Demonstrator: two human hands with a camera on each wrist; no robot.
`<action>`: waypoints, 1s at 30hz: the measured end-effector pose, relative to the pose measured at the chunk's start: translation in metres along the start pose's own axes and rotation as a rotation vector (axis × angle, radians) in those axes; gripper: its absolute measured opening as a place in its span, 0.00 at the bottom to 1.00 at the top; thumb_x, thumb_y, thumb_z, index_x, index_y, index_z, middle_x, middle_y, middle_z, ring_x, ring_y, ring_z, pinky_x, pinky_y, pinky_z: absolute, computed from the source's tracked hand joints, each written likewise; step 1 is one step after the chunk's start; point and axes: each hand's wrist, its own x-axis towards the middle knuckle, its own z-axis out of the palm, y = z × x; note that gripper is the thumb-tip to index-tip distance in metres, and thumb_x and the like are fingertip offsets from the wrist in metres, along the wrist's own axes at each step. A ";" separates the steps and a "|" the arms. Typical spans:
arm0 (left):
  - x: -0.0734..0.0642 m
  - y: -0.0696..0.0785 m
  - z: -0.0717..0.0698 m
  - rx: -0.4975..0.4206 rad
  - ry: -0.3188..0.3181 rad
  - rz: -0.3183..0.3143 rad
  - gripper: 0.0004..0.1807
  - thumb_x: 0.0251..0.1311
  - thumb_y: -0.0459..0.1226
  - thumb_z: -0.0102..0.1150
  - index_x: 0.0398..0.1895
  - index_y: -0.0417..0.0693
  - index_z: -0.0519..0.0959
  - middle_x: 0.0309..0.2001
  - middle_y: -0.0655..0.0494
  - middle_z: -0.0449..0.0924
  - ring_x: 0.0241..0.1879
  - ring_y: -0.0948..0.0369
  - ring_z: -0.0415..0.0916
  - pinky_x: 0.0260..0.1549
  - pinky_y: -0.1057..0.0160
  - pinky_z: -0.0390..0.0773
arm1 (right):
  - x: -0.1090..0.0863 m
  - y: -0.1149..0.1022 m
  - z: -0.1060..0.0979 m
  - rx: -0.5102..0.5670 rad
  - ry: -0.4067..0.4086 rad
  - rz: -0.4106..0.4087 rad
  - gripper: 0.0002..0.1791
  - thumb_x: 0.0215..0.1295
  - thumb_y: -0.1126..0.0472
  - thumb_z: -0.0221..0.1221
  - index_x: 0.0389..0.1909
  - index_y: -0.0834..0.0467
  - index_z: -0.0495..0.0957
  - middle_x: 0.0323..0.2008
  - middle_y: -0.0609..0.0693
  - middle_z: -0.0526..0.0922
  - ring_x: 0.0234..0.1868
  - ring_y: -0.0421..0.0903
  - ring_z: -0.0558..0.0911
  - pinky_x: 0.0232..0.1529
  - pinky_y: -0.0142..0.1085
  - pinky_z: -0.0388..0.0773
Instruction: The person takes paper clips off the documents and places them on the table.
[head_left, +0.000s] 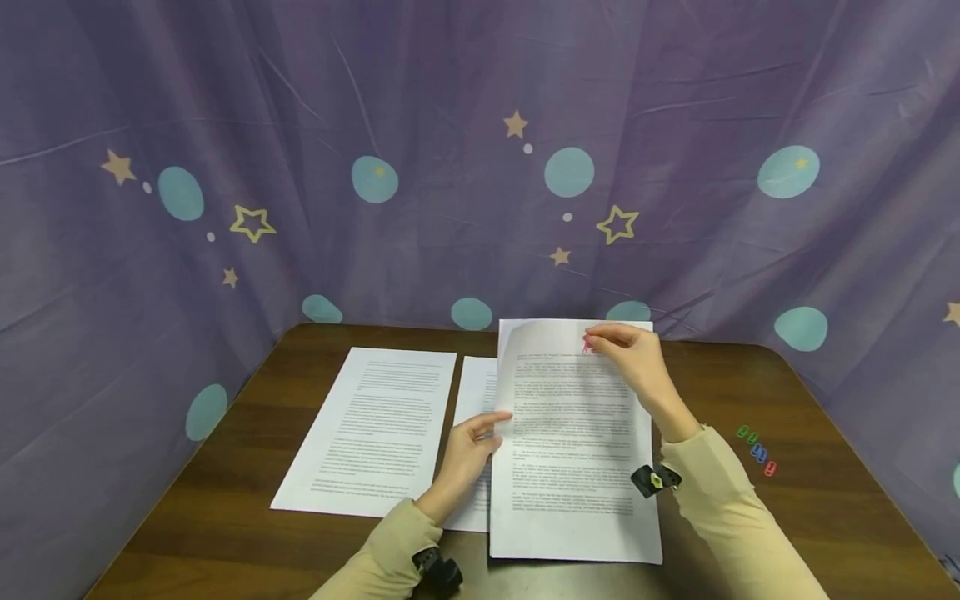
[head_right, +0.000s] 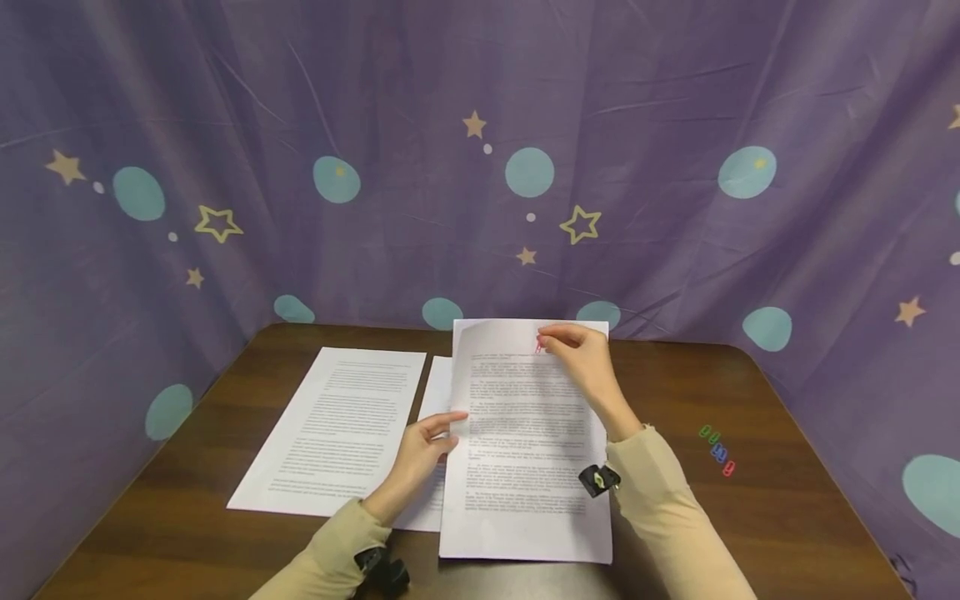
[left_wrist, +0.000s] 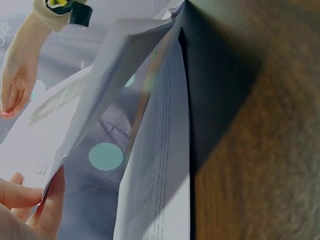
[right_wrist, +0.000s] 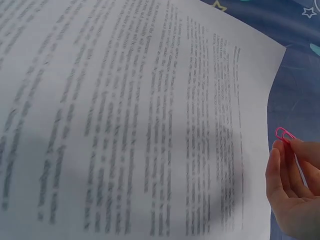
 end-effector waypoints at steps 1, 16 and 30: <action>0.001 -0.001 0.000 0.001 0.003 0.000 0.19 0.46 0.18 0.48 0.44 0.32 0.76 0.48 0.37 0.74 0.17 0.65 0.64 0.15 0.74 0.65 | -0.001 0.000 -0.002 -0.012 0.001 0.005 0.12 0.54 0.60 0.61 0.38 0.62 0.80 0.31 0.49 0.83 0.30 0.37 0.80 0.33 0.25 0.73; 0.013 -0.019 -0.003 0.032 0.025 -0.027 0.20 0.47 0.21 0.49 0.45 0.39 0.77 0.48 0.39 0.75 0.24 0.64 0.72 0.18 0.71 0.71 | -0.026 0.028 -0.050 -0.113 -0.019 0.074 0.18 0.55 0.54 0.60 0.41 0.63 0.79 0.36 0.55 0.82 0.33 0.44 0.81 0.36 0.31 0.75; 0.012 -0.019 -0.002 0.023 0.044 -0.019 0.20 0.46 0.20 0.49 0.44 0.38 0.78 0.47 0.39 0.75 0.21 0.65 0.69 0.16 0.72 0.68 | -0.042 0.174 -0.144 -0.104 -0.012 0.062 0.14 0.57 0.57 0.58 0.42 0.60 0.79 0.31 0.52 0.83 0.32 0.47 0.82 0.32 0.34 0.78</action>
